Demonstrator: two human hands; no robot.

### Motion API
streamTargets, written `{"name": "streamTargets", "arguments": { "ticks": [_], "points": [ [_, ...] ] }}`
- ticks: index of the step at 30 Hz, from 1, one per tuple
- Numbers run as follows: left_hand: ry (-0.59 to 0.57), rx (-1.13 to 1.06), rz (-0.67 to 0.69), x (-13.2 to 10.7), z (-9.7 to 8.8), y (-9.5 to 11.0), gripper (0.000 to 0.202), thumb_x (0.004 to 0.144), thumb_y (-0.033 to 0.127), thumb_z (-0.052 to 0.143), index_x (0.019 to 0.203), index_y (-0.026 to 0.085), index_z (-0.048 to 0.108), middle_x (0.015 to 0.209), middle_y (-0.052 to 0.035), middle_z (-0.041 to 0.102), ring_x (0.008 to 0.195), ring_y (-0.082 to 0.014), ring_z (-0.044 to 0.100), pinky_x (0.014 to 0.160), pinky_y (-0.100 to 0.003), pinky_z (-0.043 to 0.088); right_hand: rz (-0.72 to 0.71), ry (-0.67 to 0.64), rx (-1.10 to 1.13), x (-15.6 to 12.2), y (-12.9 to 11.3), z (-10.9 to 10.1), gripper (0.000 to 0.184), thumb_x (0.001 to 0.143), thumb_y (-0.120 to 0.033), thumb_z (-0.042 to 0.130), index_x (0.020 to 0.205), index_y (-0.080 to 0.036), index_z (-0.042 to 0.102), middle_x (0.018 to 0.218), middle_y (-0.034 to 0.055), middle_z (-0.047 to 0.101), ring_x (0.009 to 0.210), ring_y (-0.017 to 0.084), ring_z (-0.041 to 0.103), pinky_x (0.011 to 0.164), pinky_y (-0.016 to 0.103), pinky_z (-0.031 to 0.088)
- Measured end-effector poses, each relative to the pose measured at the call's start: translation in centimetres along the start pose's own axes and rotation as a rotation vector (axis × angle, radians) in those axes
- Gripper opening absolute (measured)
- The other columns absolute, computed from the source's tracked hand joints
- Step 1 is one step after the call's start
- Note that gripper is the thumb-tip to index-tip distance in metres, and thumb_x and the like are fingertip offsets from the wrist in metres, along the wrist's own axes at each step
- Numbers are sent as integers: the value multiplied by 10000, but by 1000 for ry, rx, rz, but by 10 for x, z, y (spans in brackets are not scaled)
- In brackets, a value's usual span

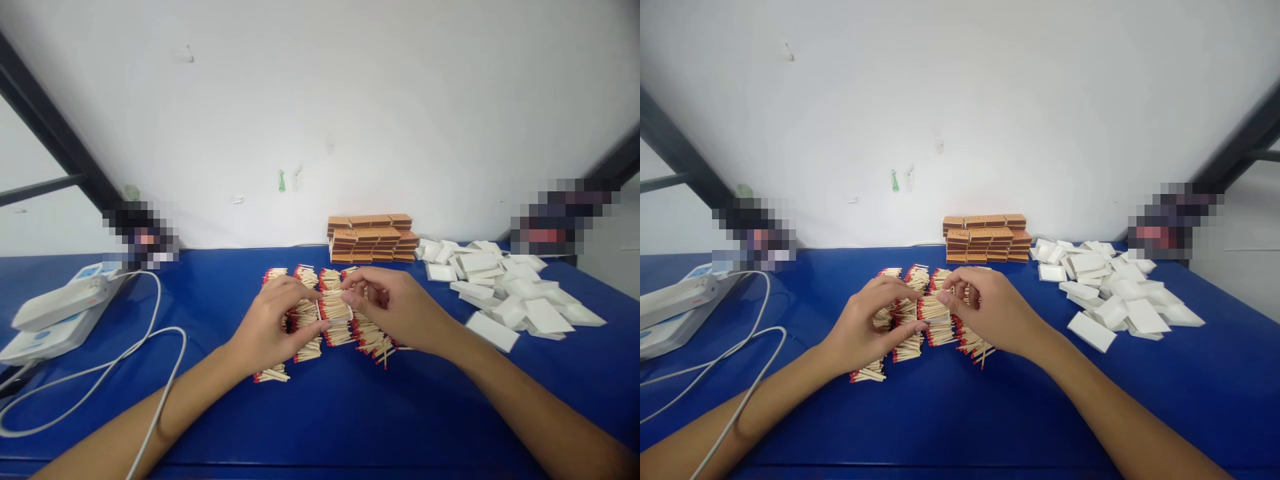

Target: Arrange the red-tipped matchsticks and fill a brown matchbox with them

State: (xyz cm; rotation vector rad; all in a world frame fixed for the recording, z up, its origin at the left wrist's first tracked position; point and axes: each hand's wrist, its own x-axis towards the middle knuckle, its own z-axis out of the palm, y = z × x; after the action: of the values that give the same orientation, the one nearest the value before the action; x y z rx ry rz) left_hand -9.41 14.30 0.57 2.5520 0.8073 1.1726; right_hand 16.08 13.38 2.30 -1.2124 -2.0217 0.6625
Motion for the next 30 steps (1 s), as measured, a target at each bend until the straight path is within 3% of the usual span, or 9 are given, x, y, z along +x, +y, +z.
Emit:
{"name": "streamTargets", "arguments": {
  "ticks": [3,6,11,14,15,18,23,30],
  "points": [
    [25,-44,-61,2,-1,1,315,881,352,822,1148,221,719,1022,-65,743,974,-222,660,901,-416,543,18,-109,82,0,0,-6,558,861,-558,770,1299,-227,670,1013,57,704,708,140,587,595,269,461],
    [33,-63,-106,7,-2,2,301,877,365,823,1131,229,735,1030,-62,752,992,-225,670,898,-411,551,23,-154,85,1,0,-10,519,836,-507,809,1262,-230,705,902,20,676,702,135,575,604,259,447],
    [31,-17,-101,31,-4,-7,465,893,418,802,1309,254,677,1235,-72,733,1139,-234,675,994,-422,548,26,-57,43,6,6,-22,403,867,-464,773,1197,-236,734,725,-39,604,663,136,561,621,265,426],
    [60,213,-19,61,2,-24,284,1029,359,625,1246,182,673,1202,-97,741,1117,-225,678,978,-409,543,62,77,-45,11,16,-35,425,850,-456,767,1183,-195,733,718,-23,641,673,163,603,646,289,446],
    [1,353,50,72,7,-31,266,1046,333,587,1232,161,668,1185,-110,740,1116,-241,665,971,-422,533,81,124,-80,13,20,-39,436,845,-447,764,1189,-182,730,712,-16,658,669,172,616,653,297,451],
    [-118,450,121,105,23,-48,235,1021,210,586,1231,149,673,1198,-131,723,1152,-283,624,993,-457,482,144,222,-169,17,30,-49,478,834,-449,751,1212,-158,726,668,-6,674,626,189,624,631,308,445],
    [-183,537,73,138,47,-67,193,997,197,612,1158,121,686,1119,-168,690,1120,-328,583,941,-467,453,163,289,-194,20,38,-53,472,811,-426,745,1188,-141,735,630,6,676,594,193,617,587,298,433],
    [-199,521,-52,150,52,-80,255,919,323,759,1088,151,679,1151,-133,639,1109,-308,553,938,-424,444,101,307,-208,20,41,-52,443,821,-429,754,1177,-165,749,633,9,671,589,191,617,565,296,429]
  ]
}}
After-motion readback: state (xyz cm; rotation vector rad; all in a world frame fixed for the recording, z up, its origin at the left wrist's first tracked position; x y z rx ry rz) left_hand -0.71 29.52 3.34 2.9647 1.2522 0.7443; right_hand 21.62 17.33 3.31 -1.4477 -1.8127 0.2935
